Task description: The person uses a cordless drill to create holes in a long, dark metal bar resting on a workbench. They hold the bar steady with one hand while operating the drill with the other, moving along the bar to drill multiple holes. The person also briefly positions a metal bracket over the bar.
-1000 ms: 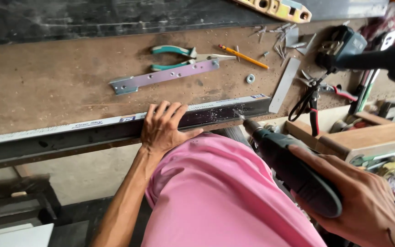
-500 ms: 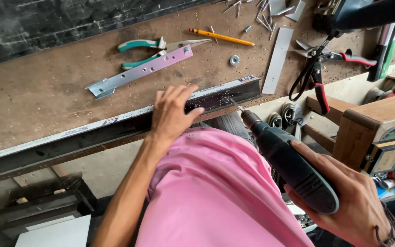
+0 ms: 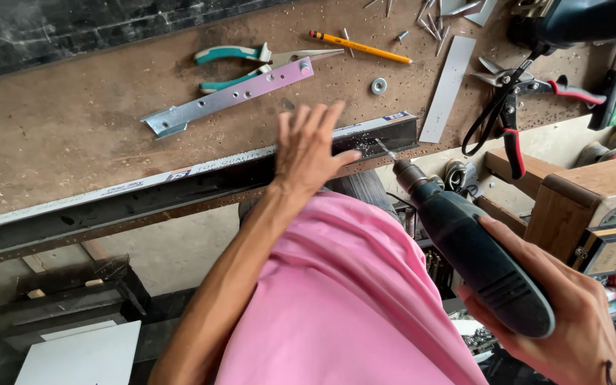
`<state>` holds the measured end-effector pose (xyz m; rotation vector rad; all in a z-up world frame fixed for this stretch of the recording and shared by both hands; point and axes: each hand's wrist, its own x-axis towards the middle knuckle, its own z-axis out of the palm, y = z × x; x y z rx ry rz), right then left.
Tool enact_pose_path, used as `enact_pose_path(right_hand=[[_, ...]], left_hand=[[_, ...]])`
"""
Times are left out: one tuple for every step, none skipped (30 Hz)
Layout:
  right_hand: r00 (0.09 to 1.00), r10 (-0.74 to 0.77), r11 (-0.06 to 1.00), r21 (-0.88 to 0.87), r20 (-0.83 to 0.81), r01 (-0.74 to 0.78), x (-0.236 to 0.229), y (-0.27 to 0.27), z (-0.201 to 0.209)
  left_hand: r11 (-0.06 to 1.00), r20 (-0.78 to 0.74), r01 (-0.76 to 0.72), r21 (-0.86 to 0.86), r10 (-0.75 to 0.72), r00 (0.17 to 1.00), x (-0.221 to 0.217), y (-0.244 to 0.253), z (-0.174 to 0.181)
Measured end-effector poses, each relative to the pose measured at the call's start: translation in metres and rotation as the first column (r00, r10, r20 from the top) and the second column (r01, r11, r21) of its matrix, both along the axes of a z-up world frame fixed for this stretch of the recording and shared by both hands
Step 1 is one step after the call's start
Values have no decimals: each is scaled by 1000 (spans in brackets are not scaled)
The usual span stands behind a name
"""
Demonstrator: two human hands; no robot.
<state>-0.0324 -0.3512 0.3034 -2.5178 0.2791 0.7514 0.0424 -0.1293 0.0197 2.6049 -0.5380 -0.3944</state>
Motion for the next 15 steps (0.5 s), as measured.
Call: enact_pose_path(right_hand=[[999, -29, 999, -29, -19, 29, -1, 0, 1], [997, -62, 996, -60, -36, 60, -2, -1, 3], [997, -65, 996, -60, -34, 62, -3, -2, 1], [997, -68, 996, -57, -33, 66, -4, -3, 1], [997, -72, 996, -55, -32, 70, -5, -4, 1], [997, -73, 996, -52, -27, 71, -4, -2, 2], [992, -117, 991, -76, -42, 114, -3, 0, 3], [985, -164, 982, -104, -56, 157, -2, 1, 5], [985, -166, 982, -104, -53, 159, -5, -3, 5], [985, -165, 976, -153, -47, 157, -9, -7, 6], [985, -165, 967, -201, -41, 154, -13, -12, 7], [985, -170, 966, -206, -37, 159, -15, -11, 12], [978, -210, 942, -269, -6, 200, -16, -11, 17], [969, -247, 914, -328, 24, 240, -18, -10, 22], [968, -250, 912, -330, 24, 244, -20, -15, 21]], left_hand=[[999, -52, -30, 18, 31, 998, 3, 16, 10], [998, -101, -56, 35, 59, 993, 6, 31, 21], [998, -100, -54, 35, 57, 993, 4, 53, 20], [994, -85, -59, 87, 67, 994, 3, 74, 20], [988, -70, -65, 139, 76, 995, 1, 96, 20], [988, -65, -65, 142, 75, 995, 0, 91, 19], [989, -38, -53, 135, 59, 998, 0, 86, 17], [991, -13, -39, 126, 41, 999, -1, 80, 16], [991, -9, -38, 126, 39, 999, 2, 58, 13], [995, 3, 1, 99, -1, 1000, 4, 34, 10], [996, 16, 40, 74, -41, 999, 5, 11, 7], [997, 19, 44, 69, -45, 999, 8, -15, 0], [995, 29, 71, 72, -74, 997, 11, -41, -7], [992, 36, 98, 77, -101, 994, 12, -66, -13], [992, 36, 102, 75, -104, 994, 13, -89, -19]])
